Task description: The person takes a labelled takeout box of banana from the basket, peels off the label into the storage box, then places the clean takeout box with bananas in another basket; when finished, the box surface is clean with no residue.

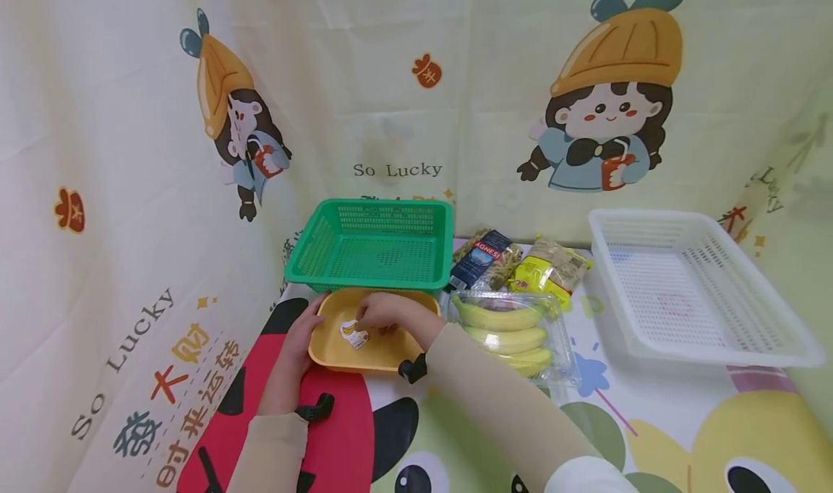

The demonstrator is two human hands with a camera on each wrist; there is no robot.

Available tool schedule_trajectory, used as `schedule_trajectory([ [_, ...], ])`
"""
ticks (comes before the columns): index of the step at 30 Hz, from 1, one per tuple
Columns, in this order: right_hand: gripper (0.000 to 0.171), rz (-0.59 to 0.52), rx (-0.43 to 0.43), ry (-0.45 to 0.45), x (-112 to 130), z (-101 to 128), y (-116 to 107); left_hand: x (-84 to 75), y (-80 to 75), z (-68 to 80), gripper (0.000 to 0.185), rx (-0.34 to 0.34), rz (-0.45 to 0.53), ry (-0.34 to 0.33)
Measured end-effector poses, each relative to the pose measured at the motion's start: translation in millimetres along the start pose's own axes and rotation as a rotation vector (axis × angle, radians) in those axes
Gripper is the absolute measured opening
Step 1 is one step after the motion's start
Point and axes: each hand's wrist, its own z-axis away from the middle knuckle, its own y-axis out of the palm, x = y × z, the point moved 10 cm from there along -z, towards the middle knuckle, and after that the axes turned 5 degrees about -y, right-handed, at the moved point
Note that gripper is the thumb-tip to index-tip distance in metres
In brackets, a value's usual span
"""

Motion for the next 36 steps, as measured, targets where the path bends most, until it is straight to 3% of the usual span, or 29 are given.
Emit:
schedule_trajectory([
  [5,0.026,-0.012,-0.003,-0.07,2,25,-22,0.6,-0.5,-0.3,0.054,-0.012,0.015,-0.011],
  [8,0.03,-0.027,-0.009,-0.109,-1,42,-37,0.2,-4.7,-2.0,0.051,-0.047,-0.05,-0.018],
  [11,0.033,-0.049,-0.027,-0.13,-7,60,-53,-5.1,-15.2,-1.2,0.051,-0.142,-0.218,-0.018],
  [15,0.035,-0.052,-0.072,-0.137,-19,87,-77,-25.2,-27.2,10.0,0.049,-0.309,-0.503,0.021],
  [19,0.038,-0.073,-0.141,-0.162,-34,119,-105,-49.0,-21.0,26.7,0.046,-0.438,-0.673,0.098],
  [22,0.038,-0.084,-0.211,-0.175,-49,143,-124,-62.2,-2.1,36.6,0.042,-0.473,-0.696,0.172],
  [25,0.036,-0.073,-0.278,-0.169,-66,167,-139,-71.6,28.8,42.8,0.037,-0.428,-0.685,0.254],
  [28,0.034,-0.061,-0.336,-0.156,-84,189,-149,-74.2,65.9,43.6,0.033,-0.325,-0.654,0.311],
  [36,0.039,-0.079,-0.486,-0.107,-127,236,-159,-53.0,170.8,33.5,0.031,-0.023,-0.561,0.286],
])
